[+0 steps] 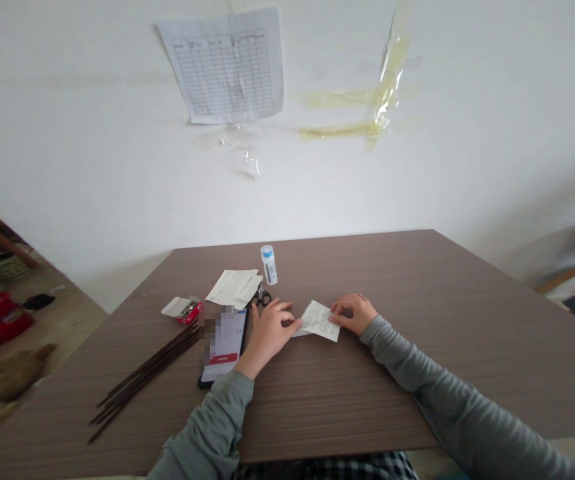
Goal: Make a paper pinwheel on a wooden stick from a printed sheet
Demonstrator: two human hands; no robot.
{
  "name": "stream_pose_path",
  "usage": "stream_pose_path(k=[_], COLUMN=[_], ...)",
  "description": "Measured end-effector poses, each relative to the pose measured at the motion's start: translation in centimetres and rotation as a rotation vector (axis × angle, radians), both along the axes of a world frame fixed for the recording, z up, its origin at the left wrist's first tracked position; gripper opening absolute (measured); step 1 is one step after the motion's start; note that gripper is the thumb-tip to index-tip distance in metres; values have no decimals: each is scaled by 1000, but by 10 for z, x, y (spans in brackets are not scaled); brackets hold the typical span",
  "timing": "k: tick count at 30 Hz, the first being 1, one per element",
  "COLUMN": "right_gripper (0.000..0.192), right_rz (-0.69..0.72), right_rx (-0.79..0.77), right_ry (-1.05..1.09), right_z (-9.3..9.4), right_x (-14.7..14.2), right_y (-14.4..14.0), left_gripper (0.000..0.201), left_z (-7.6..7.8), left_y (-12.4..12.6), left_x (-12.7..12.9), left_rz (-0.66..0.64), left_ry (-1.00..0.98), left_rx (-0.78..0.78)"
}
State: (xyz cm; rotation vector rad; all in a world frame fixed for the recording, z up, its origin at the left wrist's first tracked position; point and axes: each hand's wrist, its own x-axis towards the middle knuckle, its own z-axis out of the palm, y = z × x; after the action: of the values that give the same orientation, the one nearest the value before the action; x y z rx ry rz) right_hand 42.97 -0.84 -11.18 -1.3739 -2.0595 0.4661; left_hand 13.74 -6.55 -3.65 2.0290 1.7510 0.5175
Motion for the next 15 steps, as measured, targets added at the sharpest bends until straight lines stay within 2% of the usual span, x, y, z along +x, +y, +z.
stream_pose_path(k=[3,6,11,15], right_gripper=[22,15,31,24], right_rz=[7,11,75,96], right_rx=[-125,-141,-152,-130], right_ry=[-24,-24,-53,-111], right_z=[5,8,5,-2], right_x=[2,5,8,6], right_y=[-1,-2,-1,2], left_gripper=[14,6,14,21], left_z=[1,1,-2,-4], left_y=[-2,-3,-4,-4], left_x=[-2,-5,-10,-13], left_rz=[-15,-31,-66,-85], left_ry=[-11,8,57,77], left_rx=[-9,-22,-25,-25])
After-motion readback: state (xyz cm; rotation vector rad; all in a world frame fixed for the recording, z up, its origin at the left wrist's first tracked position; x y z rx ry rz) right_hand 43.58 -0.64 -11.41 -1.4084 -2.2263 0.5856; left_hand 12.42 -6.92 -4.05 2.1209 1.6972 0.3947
